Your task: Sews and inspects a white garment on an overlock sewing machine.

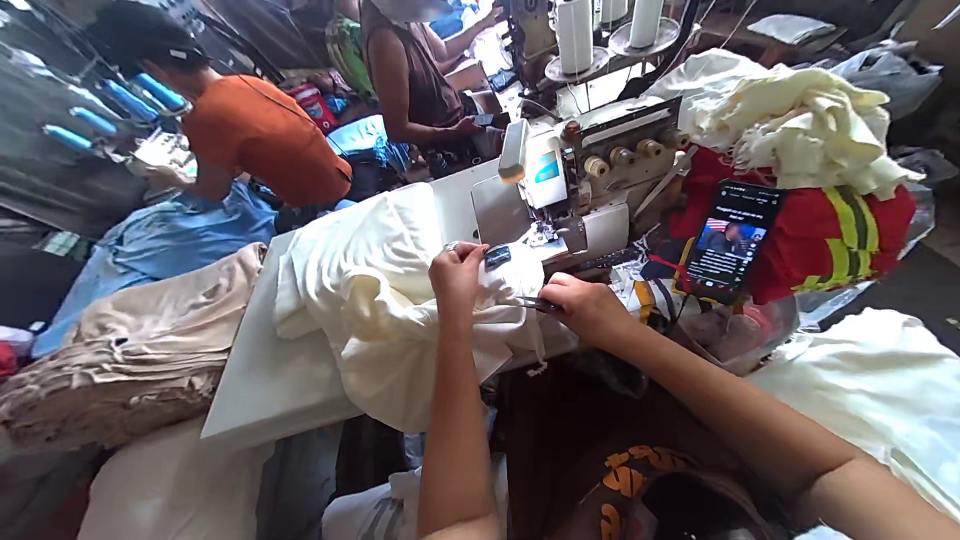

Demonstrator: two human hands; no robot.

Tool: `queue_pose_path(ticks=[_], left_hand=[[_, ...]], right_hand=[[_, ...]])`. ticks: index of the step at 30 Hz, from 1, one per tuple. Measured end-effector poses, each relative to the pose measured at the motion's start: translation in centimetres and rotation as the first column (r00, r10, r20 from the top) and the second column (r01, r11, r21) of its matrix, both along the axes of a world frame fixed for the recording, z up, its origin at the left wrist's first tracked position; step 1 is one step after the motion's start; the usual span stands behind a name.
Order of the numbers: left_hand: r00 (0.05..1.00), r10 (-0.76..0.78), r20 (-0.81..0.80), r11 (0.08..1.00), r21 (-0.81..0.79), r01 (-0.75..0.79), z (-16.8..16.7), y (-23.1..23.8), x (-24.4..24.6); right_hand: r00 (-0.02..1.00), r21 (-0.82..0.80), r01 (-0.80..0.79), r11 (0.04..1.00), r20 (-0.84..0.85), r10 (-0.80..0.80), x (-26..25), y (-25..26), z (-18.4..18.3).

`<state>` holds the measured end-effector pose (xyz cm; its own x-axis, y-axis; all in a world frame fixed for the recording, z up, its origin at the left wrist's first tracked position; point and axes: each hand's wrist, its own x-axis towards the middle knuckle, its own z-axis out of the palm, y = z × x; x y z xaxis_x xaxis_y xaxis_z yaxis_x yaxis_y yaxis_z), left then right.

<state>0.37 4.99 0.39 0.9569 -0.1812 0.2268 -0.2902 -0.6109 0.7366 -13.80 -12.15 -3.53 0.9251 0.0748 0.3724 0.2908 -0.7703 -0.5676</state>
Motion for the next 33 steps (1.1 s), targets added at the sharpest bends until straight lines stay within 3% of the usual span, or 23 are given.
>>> queue_pose_path(ticks=[3,7,9,13,19,22,24,27,33], left_hand=[[0.992,0.121,0.018,0.992,-0.028,-0.121,-1.0,2.5,-1.7],[0.978,0.204,0.045,0.949,-0.256,-0.186,-0.4,3.8,-3.8],[0.982,0.168,0.084,0.928,-0.349,-0.129,0.3,4.1,-4.6],[0.979,0.147,0.142,0.922,-0.377,-0.084,1.9,4.2,-5.9],[0.975,0.151,0.164,0.929,-0.361,-0.083,2.5,4.8,-6.7],[0.973,0.13,0.192,0.923,-0.382,-0.048,3.3,5.3,-7.0],[0.975,0.141,0.174,0.898,-0.436,-0.052,4.1,5.4,-6.7],[0.978,0.142,0.155,0.868,-0.494,-0.048,5.2,5.5,-6.4],[0.976,0.113,0.186,0.861,-0.509,-0.003,6.4,4.7,-6.2]], right_hand=[[0.997,0.021,-0.029,0.999,-0.077,0.031,-0.4,-1.1,0.0],[0.989,0.059,0.002,0.998,-0.148,0.007,-0.3,-3.0,2.9],[0.999,-0.05,0.04,0.998,-0.013,-0.04,0.6,-3.6,3.8],[0.945,-0.327,0.138,0.935,0.327,-0.025,3.8,-3.6,4.5],[0.917,-0.468,0.107,0.877,0.387,0.095,6.3,-0.9,4.7],[0.918,-0.406,0.068,0.912,0.383,0.102,6.3,0.4,5.2],[0.932,-0.263,0.008,0.965,0.352,0.089,6.0,0.7,6.2],[0.98,-0.067,-0.1,0.993,0.167,0.11,4.9,1.0,8.9],[0.985,-0.044,-0.145,0.988,-0.098,0.14,4.8,1.8,11.2]])
